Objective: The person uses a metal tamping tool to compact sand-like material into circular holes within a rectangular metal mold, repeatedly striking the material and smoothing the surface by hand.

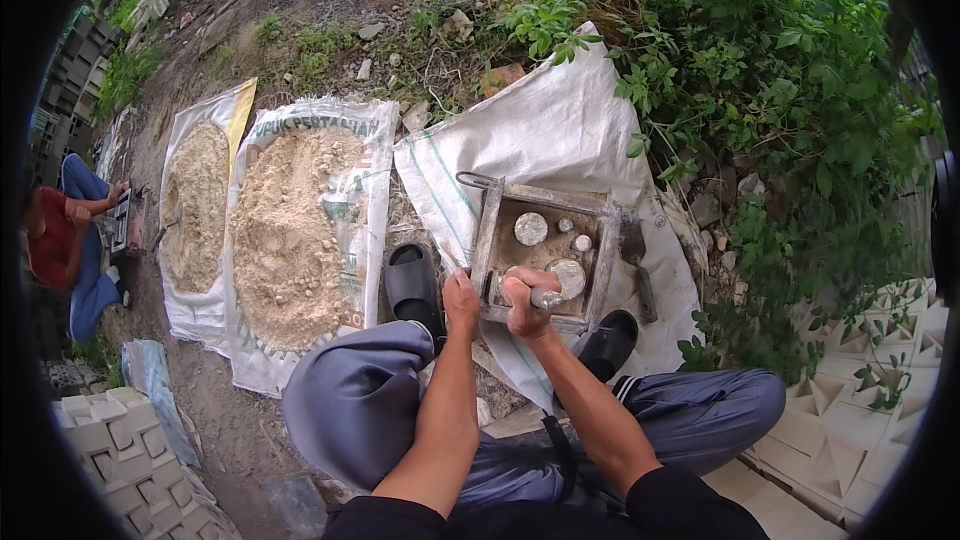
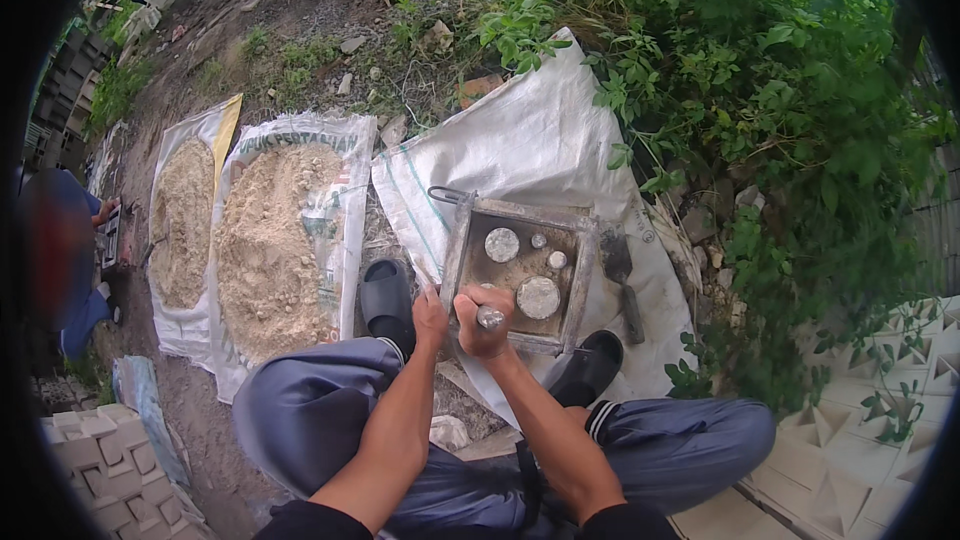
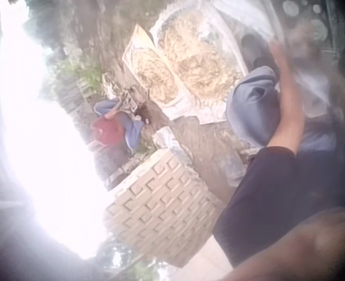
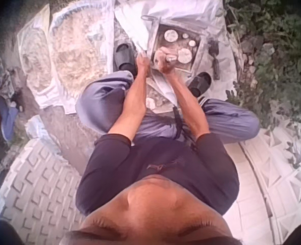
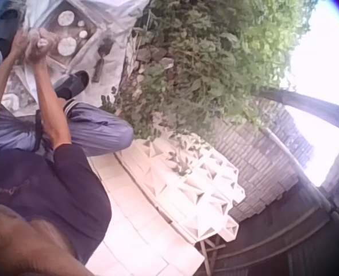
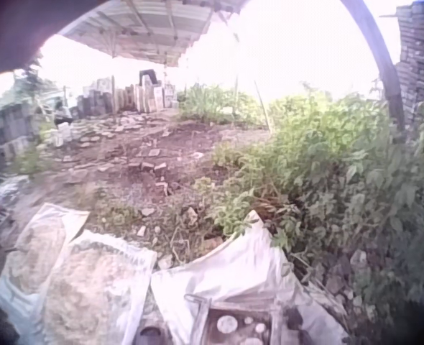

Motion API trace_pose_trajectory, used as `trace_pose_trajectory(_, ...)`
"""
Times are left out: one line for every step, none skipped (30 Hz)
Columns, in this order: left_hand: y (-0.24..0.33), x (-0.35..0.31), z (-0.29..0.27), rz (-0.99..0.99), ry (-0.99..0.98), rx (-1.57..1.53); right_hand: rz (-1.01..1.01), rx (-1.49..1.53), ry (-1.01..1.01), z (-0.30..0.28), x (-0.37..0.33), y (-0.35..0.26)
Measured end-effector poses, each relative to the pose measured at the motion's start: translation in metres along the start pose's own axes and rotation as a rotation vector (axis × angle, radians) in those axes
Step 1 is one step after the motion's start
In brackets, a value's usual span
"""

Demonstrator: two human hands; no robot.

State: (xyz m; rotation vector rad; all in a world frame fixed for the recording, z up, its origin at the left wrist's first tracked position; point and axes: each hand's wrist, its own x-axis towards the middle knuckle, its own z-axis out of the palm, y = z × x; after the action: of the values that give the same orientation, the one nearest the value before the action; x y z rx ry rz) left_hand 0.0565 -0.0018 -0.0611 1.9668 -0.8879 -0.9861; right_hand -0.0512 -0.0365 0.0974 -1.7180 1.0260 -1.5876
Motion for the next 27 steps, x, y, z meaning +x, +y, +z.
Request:
trace_pose_trajectory(0.006,-0.004,-0.003,-0.013,0.029,0.04,0.259,0.16,-0.005,0.001,-0.007,0.001)
trace_pose_trajectory(0.005,-0.005,-0.005,-0.009,0.038,0.039,0.252,0.167,-0.009,0.0,-0.003,0.001)
trace_pose_trajectory(0.005,-0.005,-0.007,-0.024,0.028,0.052,0.405,0.278,-0.017,-0.004,0.001,0.001)
trace_pose_trajectory(0.004,-0.005,-0.008,-0.041,0.016,0.065,0.559,0.386,-0.026,-0.007,0.006,0.002)
trace_pose_trajectory(-0.002,-0.004,-0.009,-0.032,0.04,0.039,0.597,0.442,0.001,-0.008,0.009,0.002)
trace_pose_trajectory(-0.003,-0.002,-0.013,-0.04,0.052,0.039,0.602,0.449,-0.012,-0.007,0.02,-0.008)
trace_pose_trajectory(-0.002,-0.002,-0.02,-0.029,0.045,0.038,0.623,0.452,0.013,-0.007,0.038,-0.03)
trace_pose_trajectory(0.0,0.0,-0.021,-0.004,0.019,0.031,0.634,0.442,0.054,-0.009,0.05,-0.046)
trace_pose_trajectory(-0.001,0.0,-0.019,-0.01,0.012,0.03,0.635,0.46,0.054,-0.011,0.052,-0.05)
trace_pose_trajectory(0.0,-0.002,-0.017,-0.012,0.011,0.031,0.637,0.46,0.054,-0.007,0.038,-0.037)
trace_pose_trajectory(0.007,-0.004,-0.007,-0.01,0.011,0.034,0.429,0.3,0.004,-0.008,0.015,-0.013)
trace_pose_trajectory(0.011,-0.004,-0.001,-0.011,0.023,0.04,0.223,0.147,-0.053,-0.009,-0.003,0.007)
trace_pose_trajectory(0.005,-0.003,-0.002,-0.037,0.015,0.071,0.355,0.178,-0.089,-0.009,-0.007,0.016)
trace_pose_trajectory(0.003,-0.006,-0.004,-0.034,0.018,0.068,0.35,0.179,-0.09,-0.009,-0.003,0.014)
trace_pose_trajectory(0.001,-0.007,-0.006,-0.037,0.025,0.052,0.478,0.309,-0.057,-0.008,0.002,0.013)
trace_pose_trajectory(-0.001,-0.007,-0.008,-0.041,0.03,0.035,0.607,0.439,-0.023,-0.009,0.007,0.012)
trace_pose_trajectory(-0.004,-0.006,-0.015,-0.035,0.03,0.036,0.621,0.466,0.041,-0.006,0.013,0.004)
trace_pose_trajectory(-0.003,-0.005,-0.018,-0.046,0.044,0.037,0.629,0.474,0.027,-0.006,0.026,-0.013)
trace_pose_trajectory(0.001,-0.006,-0.019,-0.038,0.029,0.033,0.651,0.51,0.067,-0.01,0.043,-0.035)
trace_pose_trajectory(0.004,-0.003,-0.019,-0.019,0.011,0.029,0.662,0.546,0.114,-0.012,0.052,-0.045)
trace_pose_trajectory(0.005,-0.004,-0.016,-0.016,0.026,0.029,0.583,0.449,0.095,-0.013,0.05,-0.045)
trace_pose_trajectory(0.006,-0.005,-0.015,-0.018,0.024,0.031,0.586,0.448,0.097,-0.01,0.034,-0.029)
trace_pose_trajectory(0.012,-0.007,-0.005,-0.023,-0.004,0.03,0.457,0.28,0.037,-0.01,0.008,-0.002)
trace_pose_trajectory(0.015,-0.005,-0.003,-0.031,-0.013,0.033,0.329,0.129,-0.033,-0.006,-0.007,0.013)
trace_pose_trajectory(0.008,-0.004,-0.006,-0.075,-0.004,0.037,0.33,0.137,-0.085,-0.002,-0.003,0.011)
trace_pose_trajectory(0.003,-0.005,-0.009,-0.073,-0.001,0.037,0.327,0.139,-0.084,0.0,0.001,0.007)
trace_pose_trajectory(-0.002,-0.005,-0.011,-0.089,0.007,0.041,0.427,0.207,-0.075,0.001,0.006,0.004)
